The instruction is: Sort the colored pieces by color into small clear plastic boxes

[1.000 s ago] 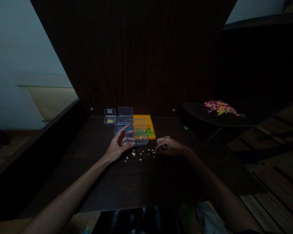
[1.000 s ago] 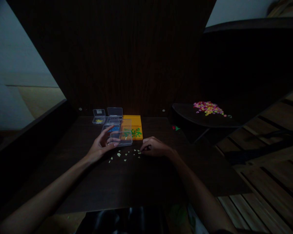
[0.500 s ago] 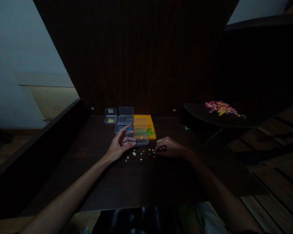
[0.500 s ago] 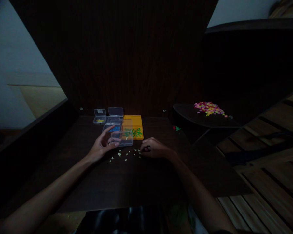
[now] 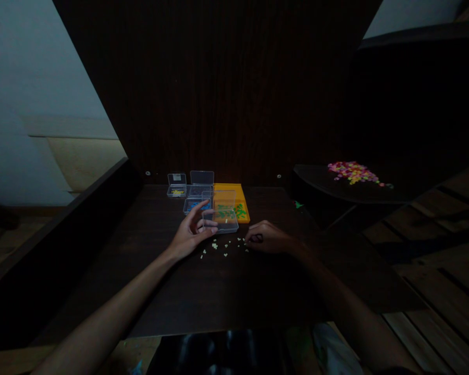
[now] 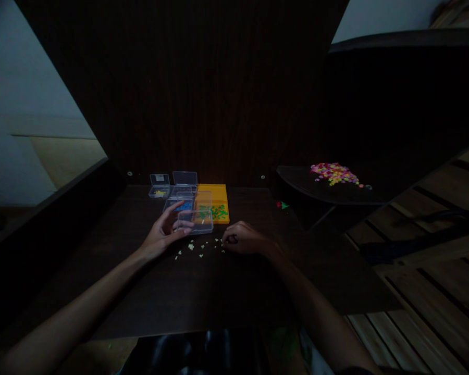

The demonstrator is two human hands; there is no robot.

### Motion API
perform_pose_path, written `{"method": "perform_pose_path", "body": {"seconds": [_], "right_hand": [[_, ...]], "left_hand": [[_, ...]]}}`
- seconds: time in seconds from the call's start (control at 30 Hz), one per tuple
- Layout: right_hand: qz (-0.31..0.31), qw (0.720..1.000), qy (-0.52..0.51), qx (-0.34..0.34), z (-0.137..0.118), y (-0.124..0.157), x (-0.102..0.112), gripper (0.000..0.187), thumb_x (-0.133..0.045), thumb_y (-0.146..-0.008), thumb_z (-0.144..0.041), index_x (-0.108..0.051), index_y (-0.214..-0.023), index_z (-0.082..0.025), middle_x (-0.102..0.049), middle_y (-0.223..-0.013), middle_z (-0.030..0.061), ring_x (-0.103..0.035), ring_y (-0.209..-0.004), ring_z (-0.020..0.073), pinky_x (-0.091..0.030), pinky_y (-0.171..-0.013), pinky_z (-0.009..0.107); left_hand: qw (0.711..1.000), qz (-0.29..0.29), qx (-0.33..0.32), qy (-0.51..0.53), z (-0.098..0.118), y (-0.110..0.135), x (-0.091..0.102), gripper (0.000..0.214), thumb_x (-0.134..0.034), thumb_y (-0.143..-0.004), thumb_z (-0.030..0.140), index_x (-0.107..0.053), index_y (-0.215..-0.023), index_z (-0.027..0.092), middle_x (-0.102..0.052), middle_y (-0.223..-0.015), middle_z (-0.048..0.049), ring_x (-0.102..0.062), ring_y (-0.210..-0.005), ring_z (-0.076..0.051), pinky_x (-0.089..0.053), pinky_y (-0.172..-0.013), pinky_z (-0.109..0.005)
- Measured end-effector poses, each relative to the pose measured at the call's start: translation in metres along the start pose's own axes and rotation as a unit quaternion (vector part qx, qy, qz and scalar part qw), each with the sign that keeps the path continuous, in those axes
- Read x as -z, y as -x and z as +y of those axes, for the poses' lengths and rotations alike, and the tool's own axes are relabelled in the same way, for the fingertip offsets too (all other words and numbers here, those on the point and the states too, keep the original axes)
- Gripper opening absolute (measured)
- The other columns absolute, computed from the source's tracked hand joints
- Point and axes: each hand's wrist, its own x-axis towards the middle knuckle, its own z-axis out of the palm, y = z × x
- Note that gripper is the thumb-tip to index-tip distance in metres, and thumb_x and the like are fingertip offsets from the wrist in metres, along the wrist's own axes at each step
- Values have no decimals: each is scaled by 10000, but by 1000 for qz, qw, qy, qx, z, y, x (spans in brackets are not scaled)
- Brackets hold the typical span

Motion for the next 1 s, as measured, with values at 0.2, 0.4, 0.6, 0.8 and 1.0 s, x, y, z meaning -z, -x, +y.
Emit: {"method": "perform_pose_path", "body": {"seconds": [0.2,0.4,0.6,0.8,1.0], "right_hand": [[20,999,16,-46,-4,2,4,131,-663,-762,-225,-698,-880,-177,-588,-642,-27,-520,-562,99,-364,-552,207],[-5,996,41,-80,-6,2,3,214,-675,-766,-283,-723,-959,-205,-613,-665,-26,-522,-569,99,-357,-572,216],[-13,996,35,-80,-6,3,5,161,-655,-774,-274,-734,-896,-204,-623,-673,-17,-537,-576,103,-349,-558,215],[-13,994,59,-87,-5,5,10,142,-655,-739,-192,-725,-862,-188,-640,-699,-5,-553,-620,118,-362,-589,230],[-7,991,56,-119,0,3,8,147,-638,-817,-294,-728,-863,-189,-650,-694,-4,-543,-601,111,-347,-577,228]], "left_hand": [[1000,5,-1,-6,1,0,-1,764,-793,-707,226,-414,-1369,273,-538,-1274,-104,-654,-933,-161,-555,-858,-341],[1000,3,0,-5,0,0,0,749,-786,-713,214,-419,-1364,272,-541,-1271,-106,-660,-929,-163,-559,-859,-350],[1000,2,-4,-8,-1,0,0,744,-782,-720,220,-417,-1366,273,-545,-1272,-101,-658,-938,-161,-550,-871,-347],[1000,1,-1,-7,0,0,0,749,-788,-716,221,-417,-1365,268,-535,-1281,-107,-657,-945,-167,-554,-868,-348],[1000,5,-1,-5,0,0,-1,752,-797,-703,228,-423,-1354,270,-542,-1271,-105,-660,-934,-164,-554,-864,-348]]}}
